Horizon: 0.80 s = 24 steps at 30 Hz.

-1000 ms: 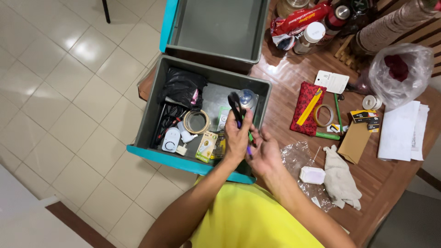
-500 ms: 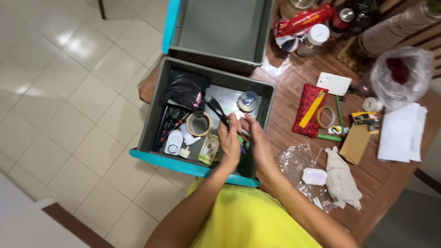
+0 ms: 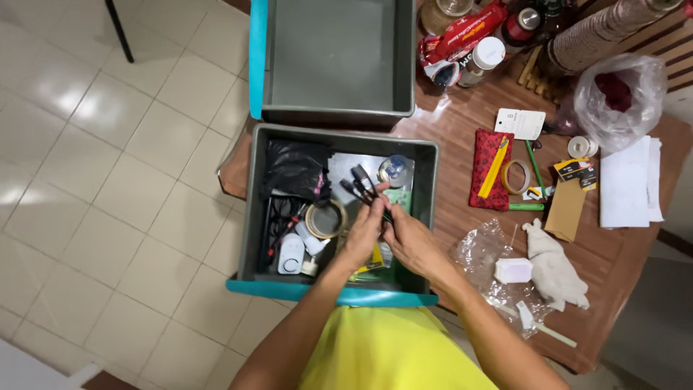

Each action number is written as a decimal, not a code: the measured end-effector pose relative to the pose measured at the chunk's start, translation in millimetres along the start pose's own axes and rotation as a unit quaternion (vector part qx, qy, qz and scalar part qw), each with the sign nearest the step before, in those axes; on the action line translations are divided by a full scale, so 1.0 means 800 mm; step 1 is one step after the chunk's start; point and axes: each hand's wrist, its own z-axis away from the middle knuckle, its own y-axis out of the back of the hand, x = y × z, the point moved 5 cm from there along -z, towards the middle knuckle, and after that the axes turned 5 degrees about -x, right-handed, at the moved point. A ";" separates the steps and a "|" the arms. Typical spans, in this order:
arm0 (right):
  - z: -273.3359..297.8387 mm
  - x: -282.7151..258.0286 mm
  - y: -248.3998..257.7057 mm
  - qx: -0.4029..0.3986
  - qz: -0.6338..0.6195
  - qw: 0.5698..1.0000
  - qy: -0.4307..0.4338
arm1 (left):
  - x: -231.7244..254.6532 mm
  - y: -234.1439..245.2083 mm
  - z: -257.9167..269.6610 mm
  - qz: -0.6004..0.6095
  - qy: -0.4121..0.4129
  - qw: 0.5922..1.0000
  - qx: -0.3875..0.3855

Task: The person sorts various small items from a cluttered table into a teal plastic bin. They handle power adapters, a blister pack, pens, tape, a pouch, and plastic bags, placing them into the bin one by one.

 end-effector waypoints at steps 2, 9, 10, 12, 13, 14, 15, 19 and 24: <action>-0.012 0.006 -0.014 -0.023 -0.046 0.998 -0.028 | 0.015 0.014 -0.010 -0.236 -0.029 0.971 0.014; -0.071 0.002 -0.006 0.163 0.181 0.965 0.098 | 0.148 0.126 -0.014 -0.700 -0.120 0.693 0.123; -0.083 0.004 -0.008 0.176 0.208 0.957 0.102 | 0.153 0.136 -0.012 -0.731 -0.080 0.671 0.096; -0.111 0.014 -0.015 0.178 0.267 0.943 0.090 | 0.148 0.152 -0.004 -0.786 0.001 0.617 0.041; -0.127 0.023 -0.020 0.167 0.299 0.936 0.075 | 0.144 0.152 0.003 -0.786 -0.008 0.616 0.040; -0.146 0.029 -0.026 0.157 0.330 0.929 0.061 | 0.140 0.151 0.012 -0.788 -0.018 0.614 0.040; -0.165 0.032 -0.034 0.157 0.353 0.920 0.069 | 0.135 0.153 0.018 -0.790 -0.028 0.612 0.040; -0.232 0.038 -0.085 0.062 0.401 0.913 0.044 | 0.126 0.164 0.029 -0.735 -0.089 0.670 0.055; -0.263 -0.016 -0.120 0.066 0.382 0.913 0.126 | 0.125 0.167 0.033 -0.700 -0.113 0.702 0.067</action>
